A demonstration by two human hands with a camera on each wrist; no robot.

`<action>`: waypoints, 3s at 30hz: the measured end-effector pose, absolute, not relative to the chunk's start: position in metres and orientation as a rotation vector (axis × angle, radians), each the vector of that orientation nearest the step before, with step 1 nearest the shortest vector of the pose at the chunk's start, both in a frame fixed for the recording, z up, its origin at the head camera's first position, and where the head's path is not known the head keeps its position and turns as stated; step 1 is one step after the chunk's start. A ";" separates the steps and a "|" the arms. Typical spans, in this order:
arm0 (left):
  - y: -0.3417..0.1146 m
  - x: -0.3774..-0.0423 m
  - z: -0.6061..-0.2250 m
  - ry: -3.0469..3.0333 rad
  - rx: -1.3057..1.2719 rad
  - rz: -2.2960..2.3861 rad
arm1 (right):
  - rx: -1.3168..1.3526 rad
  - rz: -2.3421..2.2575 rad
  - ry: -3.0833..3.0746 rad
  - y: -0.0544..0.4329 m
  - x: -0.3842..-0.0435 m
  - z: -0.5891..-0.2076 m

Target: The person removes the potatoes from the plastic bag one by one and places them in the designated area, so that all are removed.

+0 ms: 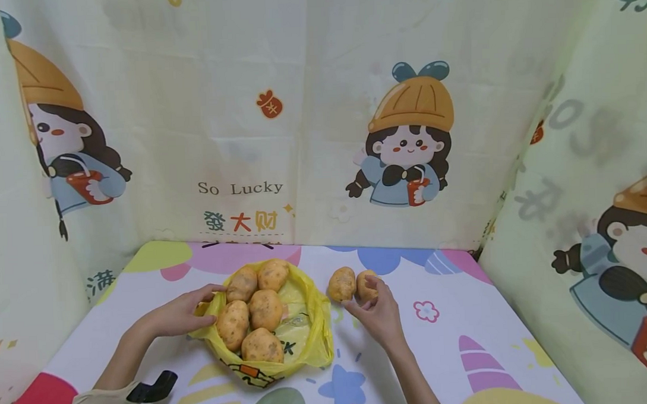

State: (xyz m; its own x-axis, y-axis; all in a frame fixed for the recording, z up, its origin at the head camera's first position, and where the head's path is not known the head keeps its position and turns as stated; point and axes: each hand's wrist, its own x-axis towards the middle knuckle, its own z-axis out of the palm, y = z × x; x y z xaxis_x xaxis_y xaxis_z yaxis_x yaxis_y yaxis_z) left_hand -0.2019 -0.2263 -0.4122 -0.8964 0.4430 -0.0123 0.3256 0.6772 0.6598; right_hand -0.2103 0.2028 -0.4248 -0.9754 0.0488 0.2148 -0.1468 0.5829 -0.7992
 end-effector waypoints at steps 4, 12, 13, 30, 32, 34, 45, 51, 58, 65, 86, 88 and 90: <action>-0.225 -0.201 -0.411 2.715 0.608 1.019 | 0.125 1.374 -2.593 0.193 -0.208 -0.423; -0.225 -0.201 -0.411 2.715 0.604 1.017 | 0.199 1.438 -2.573 0.176 -0.203 -0.425; -0.225 -0.201 -0.411 2.715 0.605 1.017 | 0.222 1.442 -2.566 0.174 -0.203 -0.425; -0.226 -0.202 -0.412 2.708 0.602 1.017 | 0.484 1.514 -2.607 0.134 -0.204 -0.425; -0.226 -0.202 -0.412 2.707 0.605 1.019 | 0.534 1.512 -2.625 0.130 -0.204 -0.424; -0.227 -0.202 -0.412 2.705 0.603 1.021 | 0.590 1.511 -2.645 0.127 -0.205 -0.425; -0.227 -0.202 -0.412 2.698 0.607 1.018 | 0.706 1.494 -2.697 0.112 -0.209 -0.428; -0.228 -0.202 -0.412 2.702 0.620 1.016 | 0.757 1.498 -2.712 0.102 -0.211 -0.428; -0.228 -0.201 -0.414 2.706 0.634 1.009 | 0.813 1.544 -2.734 0.089 -0.214 -0.431; -0.227 -0.201 -0.413 2.700 0.631 1.013 | 0.800 1.501 -2.795 0.078 -0.216 -0.436; -0.227 -0.201 -0.410 2.695 0.616 1.023 | 0.727 1.538 -2.823 0.063 -0.219 -0.446; -0.228 -0.201 -0.411 2.695 0.617 1.023 | 0.707 1.531 -2.818 0.062 -0.219 -0.447; -0.228 -0.202 -0.412 2.696 0.622 1.020 | 0.685 1.534 -2.812 0.061 -0.218 -0.447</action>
State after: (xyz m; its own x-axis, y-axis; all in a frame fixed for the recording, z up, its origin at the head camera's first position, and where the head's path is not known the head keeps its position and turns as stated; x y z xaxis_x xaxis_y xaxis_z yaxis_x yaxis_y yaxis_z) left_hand -0.2017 -0.2282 -0.4119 -0.8931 0.4488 -0.0307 0.3161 0.6747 0.6670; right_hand -0.2179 0.0610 -0.4473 -0.9038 -0.4204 0.0798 -0.2947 0.4762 -0.8285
